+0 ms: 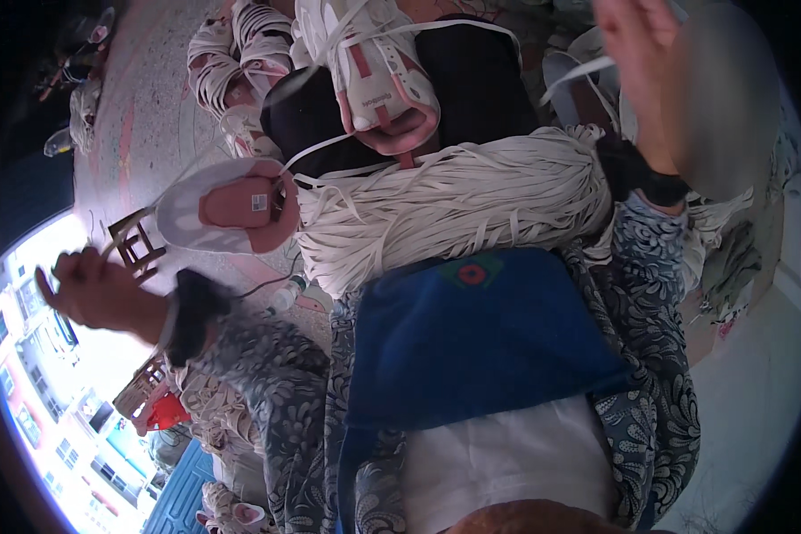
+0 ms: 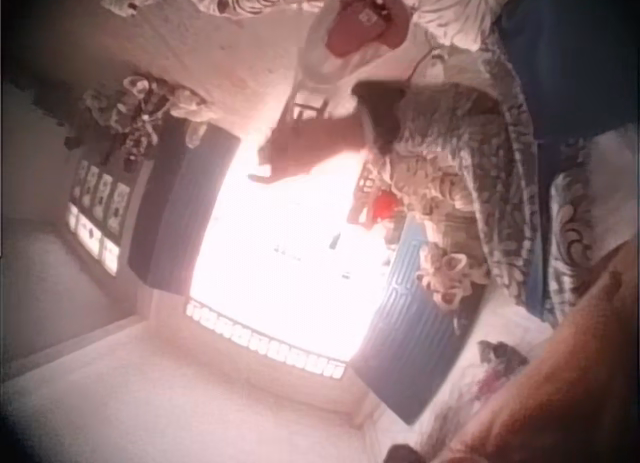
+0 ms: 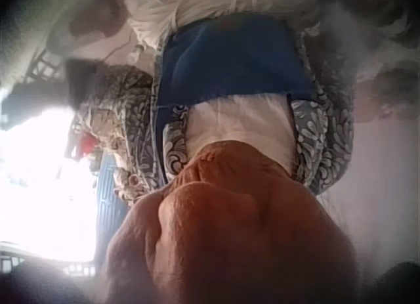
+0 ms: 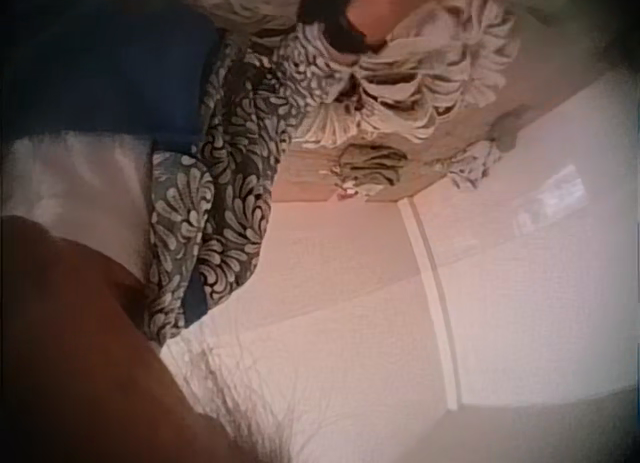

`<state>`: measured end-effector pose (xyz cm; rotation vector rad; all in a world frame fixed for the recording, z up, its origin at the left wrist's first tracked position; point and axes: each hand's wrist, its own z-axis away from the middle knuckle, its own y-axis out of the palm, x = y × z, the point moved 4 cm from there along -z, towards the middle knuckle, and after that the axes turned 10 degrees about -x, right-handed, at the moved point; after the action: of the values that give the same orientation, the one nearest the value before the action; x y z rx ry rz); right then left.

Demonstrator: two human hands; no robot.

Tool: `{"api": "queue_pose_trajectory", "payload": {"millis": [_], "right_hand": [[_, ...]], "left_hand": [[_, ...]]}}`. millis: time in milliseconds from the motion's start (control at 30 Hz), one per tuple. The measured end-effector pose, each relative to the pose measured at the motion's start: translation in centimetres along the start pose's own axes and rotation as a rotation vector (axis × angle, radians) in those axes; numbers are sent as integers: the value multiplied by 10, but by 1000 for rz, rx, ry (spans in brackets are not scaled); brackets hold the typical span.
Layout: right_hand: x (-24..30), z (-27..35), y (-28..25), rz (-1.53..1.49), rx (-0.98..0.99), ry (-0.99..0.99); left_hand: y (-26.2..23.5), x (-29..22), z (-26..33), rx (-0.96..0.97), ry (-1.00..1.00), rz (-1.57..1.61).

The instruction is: The person sits on the floor and laces a white and pink sneaker by hand, threading white shoelaces through the eyelets and pulling them tight. They repeat the lacing process on the same shoe multiple times, adjusting the laces and tightening them repeatedly.

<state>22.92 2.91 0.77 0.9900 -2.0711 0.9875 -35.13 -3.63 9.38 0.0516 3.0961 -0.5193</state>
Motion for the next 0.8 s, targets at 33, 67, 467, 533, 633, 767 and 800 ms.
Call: {"api": "queue_pose_trajectory", "payload": {"millis": [33, 67, 467, 533, 633, 767, 800], "right_hand": [[18, 7, 28, -152, 39, 142], [10, 8, 39, -167, 130, 76], [-40, 39, 162, 618, 231, -1011], [-61, 42, 171, 595, 87, -1126], [-40, 35, 172, 719, 350, -966], [-27, 24, 160, 424, 480, -481], [-31, 21, 158, 389, 486, -481]], "left_hand": [[-21, 53, -2, -88, -218, 55], [-37, 105, 0, -190, -428, 128], [-19, -34, 23, 144, -128, 12], [14, -97, 41, 208, -73, 338], [46, -143, 71, 428, -195, 541], [103, -193, 101, 626, -586, 970], [120, -204, 113, 734, -543, 829]]}}
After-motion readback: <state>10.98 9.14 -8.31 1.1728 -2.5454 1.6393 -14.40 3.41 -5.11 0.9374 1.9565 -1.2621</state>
